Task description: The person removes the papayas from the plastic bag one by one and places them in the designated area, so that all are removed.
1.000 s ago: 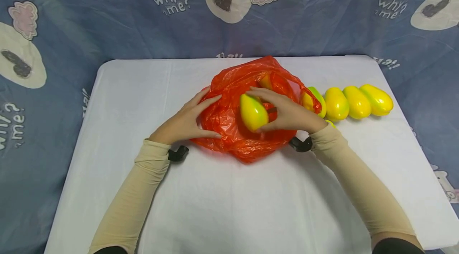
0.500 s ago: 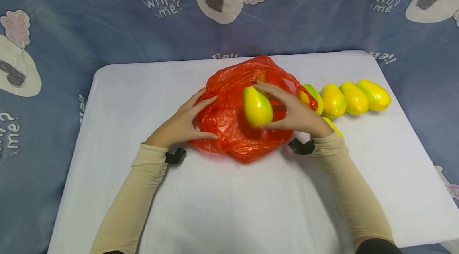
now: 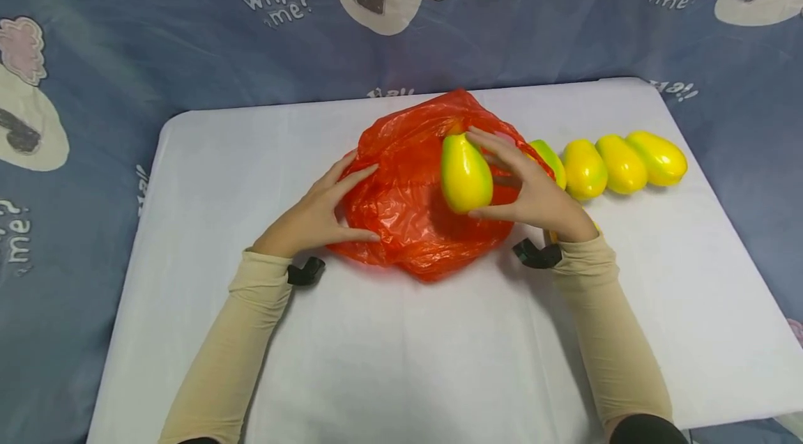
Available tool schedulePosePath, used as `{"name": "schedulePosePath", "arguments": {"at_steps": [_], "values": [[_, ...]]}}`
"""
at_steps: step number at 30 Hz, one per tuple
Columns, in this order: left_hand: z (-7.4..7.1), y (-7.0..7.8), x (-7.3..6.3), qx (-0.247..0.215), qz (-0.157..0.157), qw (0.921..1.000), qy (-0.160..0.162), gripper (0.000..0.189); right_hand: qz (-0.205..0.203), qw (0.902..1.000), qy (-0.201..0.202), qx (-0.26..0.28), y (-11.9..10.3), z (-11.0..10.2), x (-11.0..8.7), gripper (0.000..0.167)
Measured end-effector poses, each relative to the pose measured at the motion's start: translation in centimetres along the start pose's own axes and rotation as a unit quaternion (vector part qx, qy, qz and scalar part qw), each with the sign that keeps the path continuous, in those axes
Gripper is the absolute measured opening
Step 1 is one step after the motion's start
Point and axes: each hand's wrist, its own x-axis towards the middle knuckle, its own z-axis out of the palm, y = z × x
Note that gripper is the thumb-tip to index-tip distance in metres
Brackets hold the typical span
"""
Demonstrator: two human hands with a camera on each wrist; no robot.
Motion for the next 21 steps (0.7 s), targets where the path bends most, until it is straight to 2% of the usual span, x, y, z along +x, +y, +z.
{"name": "schedulePosePath", "arguments": {"at_steps": [6, 15, 21], "values": [[-0.1, 0.1, 0.0, 0.004, 0.005, 1.0, 0.001, 0.112, 0.013, 0.9997, 0.018, 0.014, -0.4, -1.2, -0.5, 0.098], [-0.1, 0.0, 0.0, 0.004, -0.004, 1.0, -0.003, 0.112, 0.012, 0.9992, 0.032, 0.021, -0.9, -2.7, -1.4, 0.099], [0.0, -0.1, 0.1, 0.003, -0.006, 1.0, -0.005, 0.111, 0.012, 0.999, 0.043, 0.01, -0.7, -3.6, -2.3, 0.102]]}}
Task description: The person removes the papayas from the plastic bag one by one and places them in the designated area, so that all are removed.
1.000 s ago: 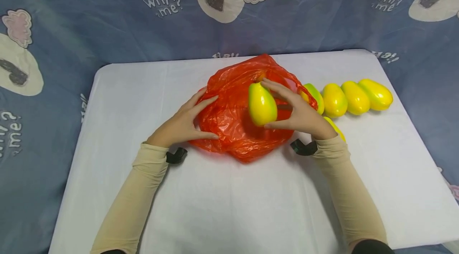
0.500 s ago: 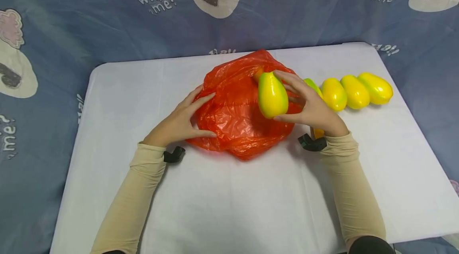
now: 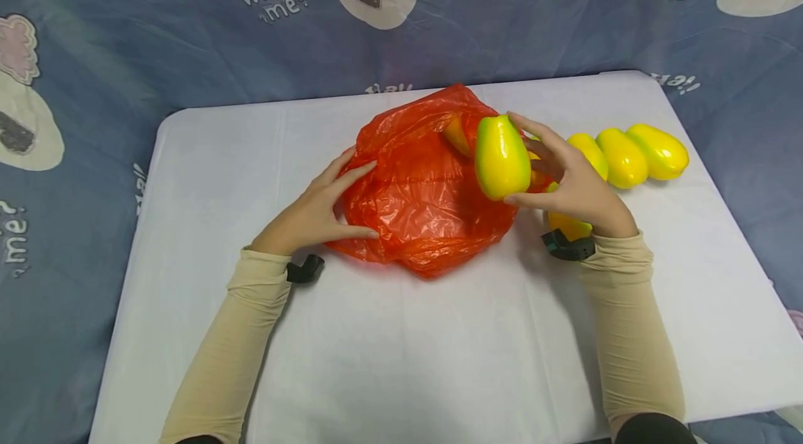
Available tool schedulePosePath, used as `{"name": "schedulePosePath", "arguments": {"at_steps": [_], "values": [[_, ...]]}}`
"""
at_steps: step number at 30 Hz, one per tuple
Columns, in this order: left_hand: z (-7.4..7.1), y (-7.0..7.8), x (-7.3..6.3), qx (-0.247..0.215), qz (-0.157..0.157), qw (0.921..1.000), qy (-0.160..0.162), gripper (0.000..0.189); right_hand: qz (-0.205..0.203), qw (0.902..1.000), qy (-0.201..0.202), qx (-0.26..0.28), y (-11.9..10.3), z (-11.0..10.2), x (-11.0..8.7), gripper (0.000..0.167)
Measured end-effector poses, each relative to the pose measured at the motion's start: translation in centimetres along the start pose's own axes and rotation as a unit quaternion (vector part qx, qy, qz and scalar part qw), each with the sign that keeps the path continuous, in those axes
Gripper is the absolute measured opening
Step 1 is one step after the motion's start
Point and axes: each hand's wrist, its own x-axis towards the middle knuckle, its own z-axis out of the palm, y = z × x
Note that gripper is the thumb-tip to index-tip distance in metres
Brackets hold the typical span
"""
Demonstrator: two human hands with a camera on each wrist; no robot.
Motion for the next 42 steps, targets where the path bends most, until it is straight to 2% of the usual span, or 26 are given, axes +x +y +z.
{"name": "schedulePosePath", "arguments": {"at_steps": [6, 13, 20, 30, 39, 42], "values": [[0.0, 0.0, 0.1, -0.002, 0.007, 1.0, 0.001, 0.111, -0.023, 0.9992, 0.022, 0.026, 0.5, -1.2, -0.9, 0.104], [0.0, -0.1, 0.0, -0.003, 0.007, 1.0, 0.002, 0.11, -0.019, 0.998, 0.054, 0.027, 0.7, -2.8, -2.0, 0.103], [-0.1, 0.0, 0.0, -0.002, 0.01, 0.9999, 0.001, 0.111, -0.039, 0.9953, 0.072, 0.051, 1.5, -4.3, -3.3, 0.103], [-0.1, 0.0, -0.1, -0.001, 0.005, 1.0, 0.0, 0.11, 0.01, 0.9952, 0.094, 0.027, 2.9, -5.9, -5.2, 0.101], [-0.1, 0.1, 0.0, -0.003, 0.005, 1.0, -0.001, 0.11, -0.005, 0.9855, 0.111, 0.128, 4.6, -7.4, -7.6, 0.101], [-0.2, 0.1, 0.0, -0.002, 0.006, 1.0, -0.001, 0.111, -0.002, 0.9825, 0.121, 0.141, 5.2, -7.8, -8.5, 0.101]]}}
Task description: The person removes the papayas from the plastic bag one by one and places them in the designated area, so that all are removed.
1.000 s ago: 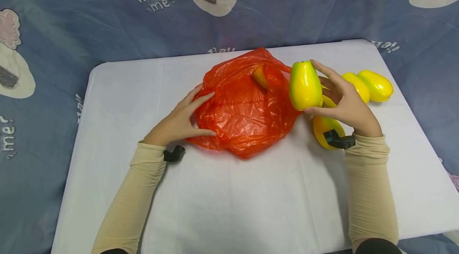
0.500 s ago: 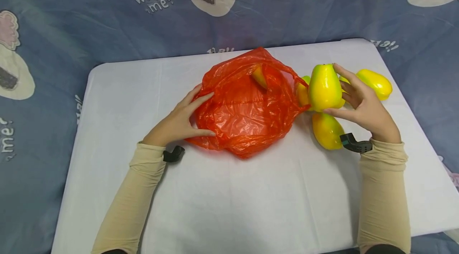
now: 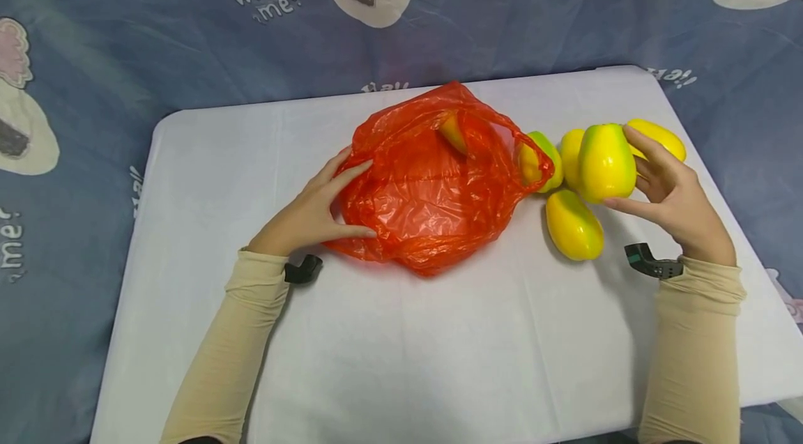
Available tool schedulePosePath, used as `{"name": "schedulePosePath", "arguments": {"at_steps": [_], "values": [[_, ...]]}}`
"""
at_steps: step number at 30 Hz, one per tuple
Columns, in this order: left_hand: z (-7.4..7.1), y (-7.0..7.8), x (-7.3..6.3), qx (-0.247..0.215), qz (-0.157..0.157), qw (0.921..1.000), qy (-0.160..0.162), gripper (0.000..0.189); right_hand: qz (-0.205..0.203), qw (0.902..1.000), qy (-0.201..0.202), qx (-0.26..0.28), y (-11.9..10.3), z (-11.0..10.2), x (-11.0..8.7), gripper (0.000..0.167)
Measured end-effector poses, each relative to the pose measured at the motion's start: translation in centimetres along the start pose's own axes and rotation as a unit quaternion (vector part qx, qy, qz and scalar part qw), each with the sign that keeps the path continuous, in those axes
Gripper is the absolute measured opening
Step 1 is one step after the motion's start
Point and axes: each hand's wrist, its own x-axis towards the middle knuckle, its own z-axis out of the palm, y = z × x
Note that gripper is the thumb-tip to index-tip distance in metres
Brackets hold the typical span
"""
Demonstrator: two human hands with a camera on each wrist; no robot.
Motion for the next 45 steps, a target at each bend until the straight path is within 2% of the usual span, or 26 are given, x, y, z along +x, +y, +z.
{"name": "schedulePosePath", "arguments": {"at_steps": [9, 17, 27, 30, 34, 38, 45], "values": [[0.1, -0.3, -0.1, 0.004, 0.0, 1.0, 0.0, 0.111, 0.024, 0.9995, 0.016, -0.009, 1.0, -1.9, -1.7, 0.099], [0.2, -0.5, 0.0, 0.003, 0.004, 1.0, 0.006, 0.111, 0.055, 0.9959, 0.021, -0.069, 1.7, -2.9, -2.9, 0.099], [0.0, -0.3, 0.1, 0.002, 0.006, 1.0, 0.003, 0.111, 0.069, 0.9932, 0.009, -0.093, 2.8, -3.7, -5.0, 0.095], [0.1, -0.4, 0.1, 0.0, 0.004, 1.0, 0.002, 0.11, 0.085, 0.9861, 0.007, -0.142, 3.0, -3.7, -5.3, 0.095], [0.2, -0.4, 0.2, 0.001, 0.0, 1.0, 0.002, 0.111, 0.116, 0.9708, 0.003, -0.21, 3.2, -3.5, -6.0, 0.096], [0.3, -0.5, 0.2, 0.003, -0.002, 1.0, 0.003, 0.111, 0.134, 0.9649, -0.012, -0.226, 3.4, -3.5, -6.5, 0.094], [0.4, -0.6, 0.3, 0.002, 0.001, 1.0, 0.0, 0.111, 0.147, 0.9629, -0.042, -0.222, 3.8, -3.6, -6.7, 0.09]]}}
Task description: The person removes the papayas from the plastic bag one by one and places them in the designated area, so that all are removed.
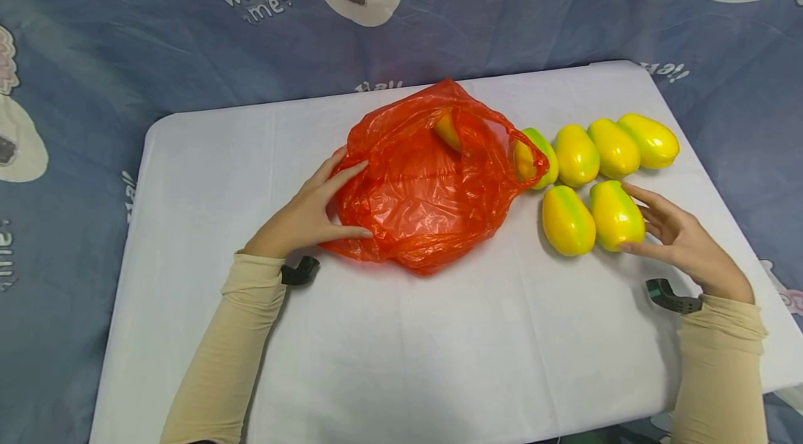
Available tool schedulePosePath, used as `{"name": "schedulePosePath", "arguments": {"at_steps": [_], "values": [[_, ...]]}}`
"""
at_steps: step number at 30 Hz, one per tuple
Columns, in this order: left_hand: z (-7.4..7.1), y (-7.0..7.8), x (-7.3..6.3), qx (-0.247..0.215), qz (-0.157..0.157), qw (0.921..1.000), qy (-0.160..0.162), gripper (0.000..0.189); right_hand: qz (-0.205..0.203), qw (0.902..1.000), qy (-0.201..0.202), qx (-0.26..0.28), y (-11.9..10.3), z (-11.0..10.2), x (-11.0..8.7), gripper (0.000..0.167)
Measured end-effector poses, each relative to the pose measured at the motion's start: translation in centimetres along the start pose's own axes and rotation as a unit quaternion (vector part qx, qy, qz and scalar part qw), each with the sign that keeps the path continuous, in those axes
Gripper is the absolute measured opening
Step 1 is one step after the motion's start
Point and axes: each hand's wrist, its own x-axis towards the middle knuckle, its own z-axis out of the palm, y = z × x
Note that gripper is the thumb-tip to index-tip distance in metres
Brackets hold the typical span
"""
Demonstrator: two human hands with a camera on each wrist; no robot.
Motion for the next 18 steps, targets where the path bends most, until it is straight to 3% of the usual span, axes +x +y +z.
{"name": "schedulePosePath", "arguments": {"at_steps": [6, 18], "values": [[0.0, 0.0, 0.0, -0.001, 0.002, 1.0, 0.0, 0.111, -0.003, 0.9996, -0.026, 0.006, 0.4, 0.2, 0.3, 0.086], [0.0, 0.1, 0.0, 0.002, -0.001, 1.0, -0.001, 0.111, -0.045, 0.9948, -0.047, 0.079, 0.8, 0.6, 1.1, 0.087]]}}
